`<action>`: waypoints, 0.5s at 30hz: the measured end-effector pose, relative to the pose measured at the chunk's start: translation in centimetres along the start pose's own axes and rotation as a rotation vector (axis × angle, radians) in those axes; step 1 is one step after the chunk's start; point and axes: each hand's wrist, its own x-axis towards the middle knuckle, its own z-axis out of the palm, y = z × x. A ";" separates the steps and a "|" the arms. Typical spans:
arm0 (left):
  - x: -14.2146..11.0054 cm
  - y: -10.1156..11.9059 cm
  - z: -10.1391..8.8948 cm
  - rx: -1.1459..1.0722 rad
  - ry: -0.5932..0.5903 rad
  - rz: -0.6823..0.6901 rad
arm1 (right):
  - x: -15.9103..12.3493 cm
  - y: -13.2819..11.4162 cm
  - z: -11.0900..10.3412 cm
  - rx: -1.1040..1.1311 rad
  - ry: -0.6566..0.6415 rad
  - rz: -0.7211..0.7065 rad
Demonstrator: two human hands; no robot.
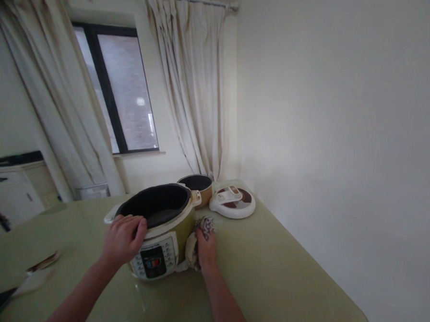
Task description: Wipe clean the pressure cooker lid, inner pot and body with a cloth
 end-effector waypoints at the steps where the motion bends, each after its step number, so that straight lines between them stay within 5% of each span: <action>1: -0.1 0.3 0.0 0.016 -0.006 -0.019 | -0.6 0.0 -0.1 0.001 0.012 -0.010; 7: -0.6 2.8 -0.8 0.192 -0.013 -0.085 | -1.0 -3.4 1.2 0.065 0.037 -0.207; 11: -0.7 4.5 -1.3 0.280 -0.020 -0.124 | 1.8 -3.5 0.8 0.089 -0.069 -0.045; 15: -0.8 6.0 -1.6 0.334 -0.019 -0.162 | 1.2 -1.0 -0.5 -0.035 -0.088 0.062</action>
